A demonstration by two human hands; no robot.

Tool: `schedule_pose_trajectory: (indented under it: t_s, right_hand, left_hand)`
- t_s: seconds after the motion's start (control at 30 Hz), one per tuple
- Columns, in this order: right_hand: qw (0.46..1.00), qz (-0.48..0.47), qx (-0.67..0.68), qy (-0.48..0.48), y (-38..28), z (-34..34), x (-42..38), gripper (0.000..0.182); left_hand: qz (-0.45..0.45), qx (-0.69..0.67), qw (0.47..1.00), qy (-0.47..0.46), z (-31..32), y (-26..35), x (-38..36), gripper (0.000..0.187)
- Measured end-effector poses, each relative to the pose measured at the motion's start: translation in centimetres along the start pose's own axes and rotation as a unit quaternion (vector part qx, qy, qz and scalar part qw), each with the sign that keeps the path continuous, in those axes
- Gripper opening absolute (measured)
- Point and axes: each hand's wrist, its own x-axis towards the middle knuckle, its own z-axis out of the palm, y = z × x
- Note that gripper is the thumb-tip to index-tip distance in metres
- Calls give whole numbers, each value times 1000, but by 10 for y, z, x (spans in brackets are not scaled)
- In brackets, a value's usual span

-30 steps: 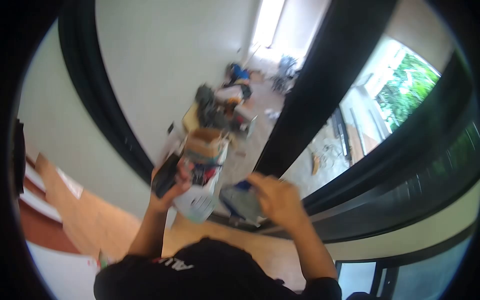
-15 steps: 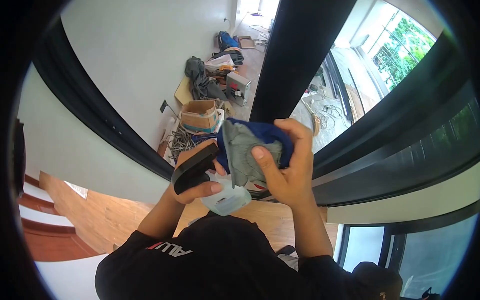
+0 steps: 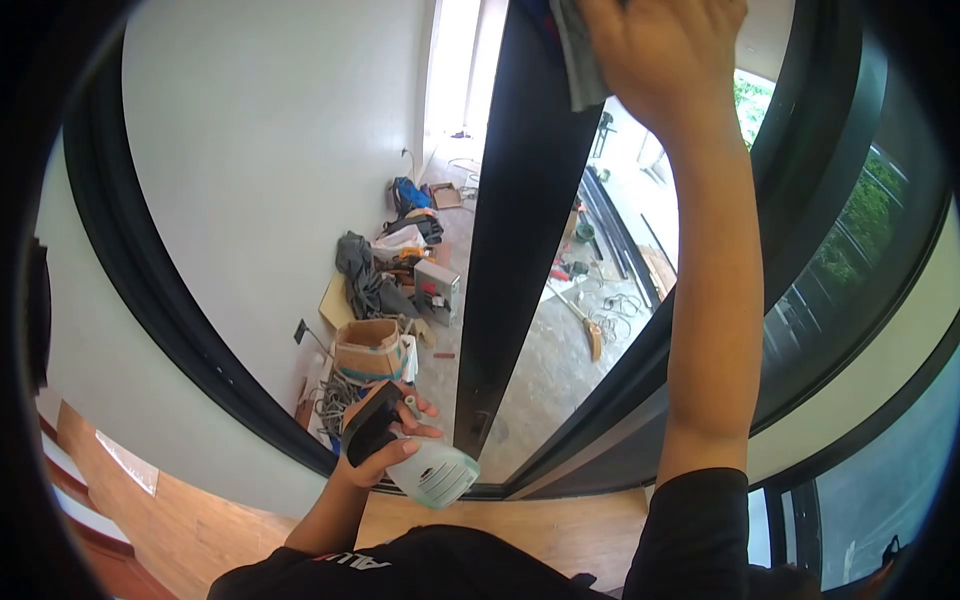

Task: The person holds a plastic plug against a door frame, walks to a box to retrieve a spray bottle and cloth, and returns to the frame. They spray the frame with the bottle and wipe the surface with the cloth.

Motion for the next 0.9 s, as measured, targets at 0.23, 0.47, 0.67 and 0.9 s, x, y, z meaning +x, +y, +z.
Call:
schedule_pose_trajectory:
  t_s: [0.23,0.47,0.67,0.9]
  right_hand:
    - [978,-124,-36,-163,-71,-20,-184,50]
    - [912,-315,66,-254,-82,-54,-249,58]
    - [962,-209,-115,-136,40,-9,14,42]
    - [984,-131,-106,-64,49,-13,53,40]
  left_hand:
    - [-19,-5,998,58,-4,-12,-6,46]
    - [-25,20,997,77,-7,-13,-11,48]
    - [-20,6,998,64,-14,-22,-12,46]
    - [10,1,995,101,-6,-26,-15,45]
